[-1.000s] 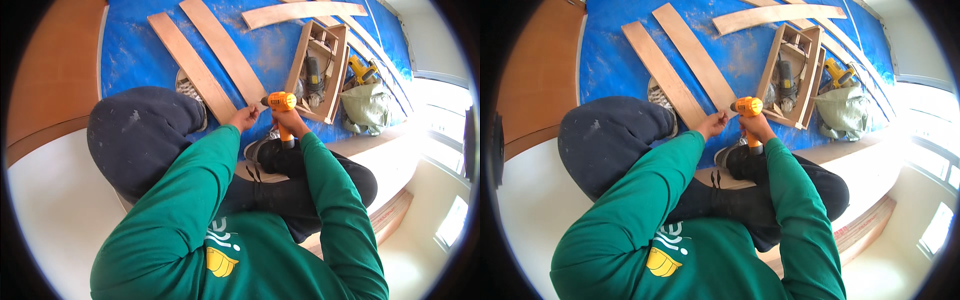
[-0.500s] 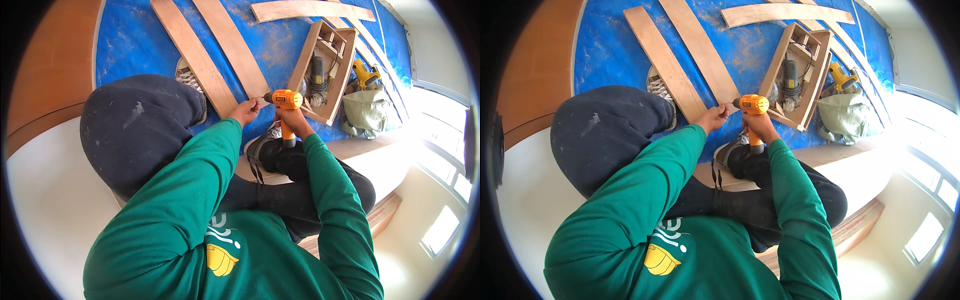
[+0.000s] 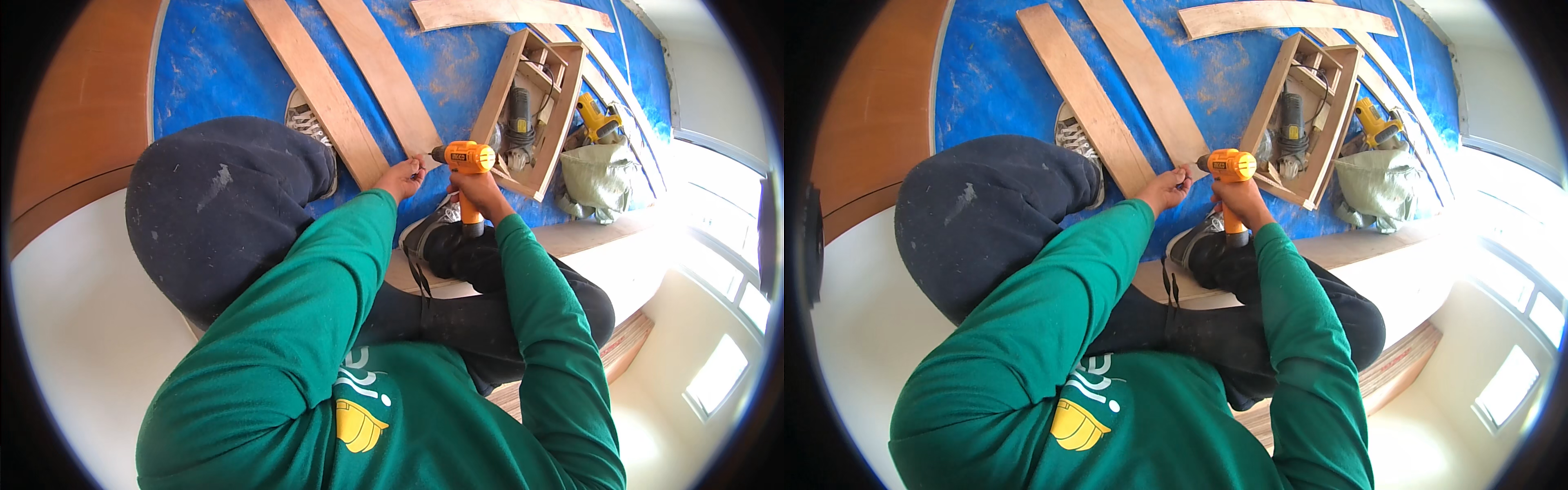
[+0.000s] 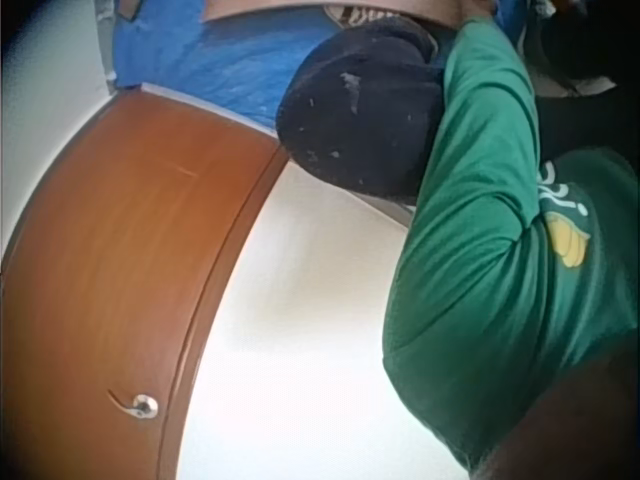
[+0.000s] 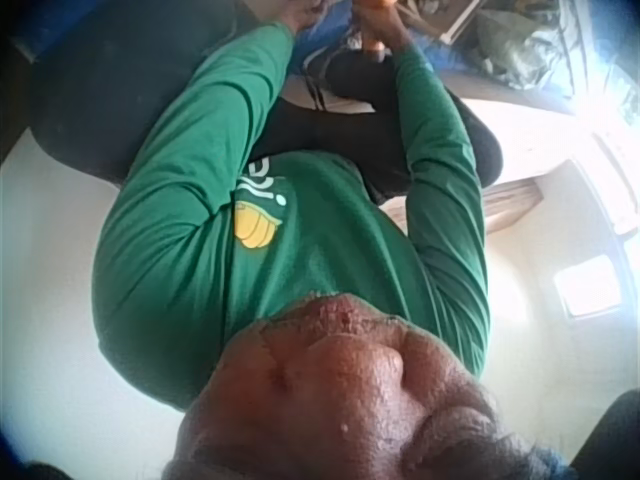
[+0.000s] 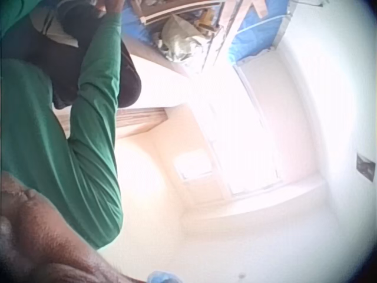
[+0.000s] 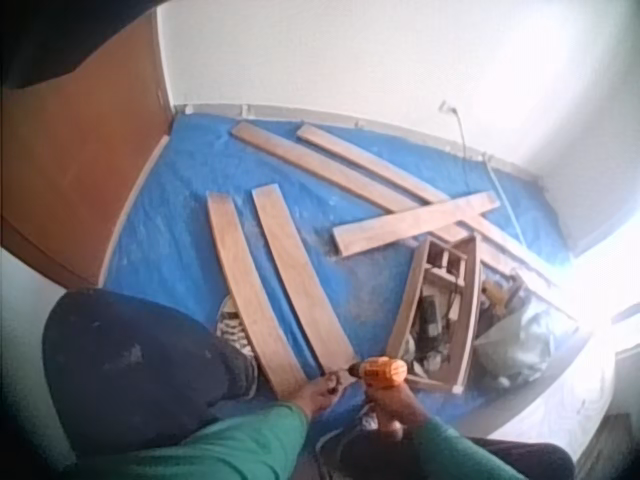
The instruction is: The person sits on a blue tarp and uses a cordless drill to drive screws into several thin wooden planks. They align the planks, drill screws, and occasionally adjust the pieces to continue assembly.
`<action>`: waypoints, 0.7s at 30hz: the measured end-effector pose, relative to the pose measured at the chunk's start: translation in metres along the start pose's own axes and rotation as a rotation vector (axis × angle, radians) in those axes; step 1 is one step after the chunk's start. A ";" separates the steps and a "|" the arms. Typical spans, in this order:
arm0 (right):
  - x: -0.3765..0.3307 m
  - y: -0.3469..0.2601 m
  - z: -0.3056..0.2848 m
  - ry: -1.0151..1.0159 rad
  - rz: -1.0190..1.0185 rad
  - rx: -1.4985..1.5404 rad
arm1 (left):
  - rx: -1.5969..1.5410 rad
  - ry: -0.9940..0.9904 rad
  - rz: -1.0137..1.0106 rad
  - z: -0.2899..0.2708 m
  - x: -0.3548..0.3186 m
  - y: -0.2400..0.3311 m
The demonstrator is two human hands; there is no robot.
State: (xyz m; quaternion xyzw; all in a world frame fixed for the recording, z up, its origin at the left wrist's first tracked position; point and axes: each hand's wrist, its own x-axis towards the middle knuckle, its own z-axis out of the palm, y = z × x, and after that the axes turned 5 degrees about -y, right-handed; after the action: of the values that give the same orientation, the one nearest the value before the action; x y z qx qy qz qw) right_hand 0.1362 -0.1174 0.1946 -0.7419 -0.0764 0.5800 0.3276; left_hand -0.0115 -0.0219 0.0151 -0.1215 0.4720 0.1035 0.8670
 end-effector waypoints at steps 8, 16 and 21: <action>0.006 0.007 -0.004 -0.010 0.020 0.017 | 0.079 -0.006 0.004 -0.017 0.027 -0.007; 0.011 0.010 0.004 0.067 0.009 0.003 | 0.665 0.009 0.460 0.041 0.038 0.051; 0.008 -0.001 0.005 0.113 0.063 -0.188 | 1.175 -0.264 0.650 0.209 0.017 0.073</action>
State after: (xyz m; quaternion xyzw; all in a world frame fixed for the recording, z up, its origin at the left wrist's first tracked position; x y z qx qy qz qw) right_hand 0.1346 -0.1109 0.1876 -0.8029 -0.0887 0.5374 0.2421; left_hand 0.1420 0.1134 0.1020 0.5307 0.3526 0.0989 0.7643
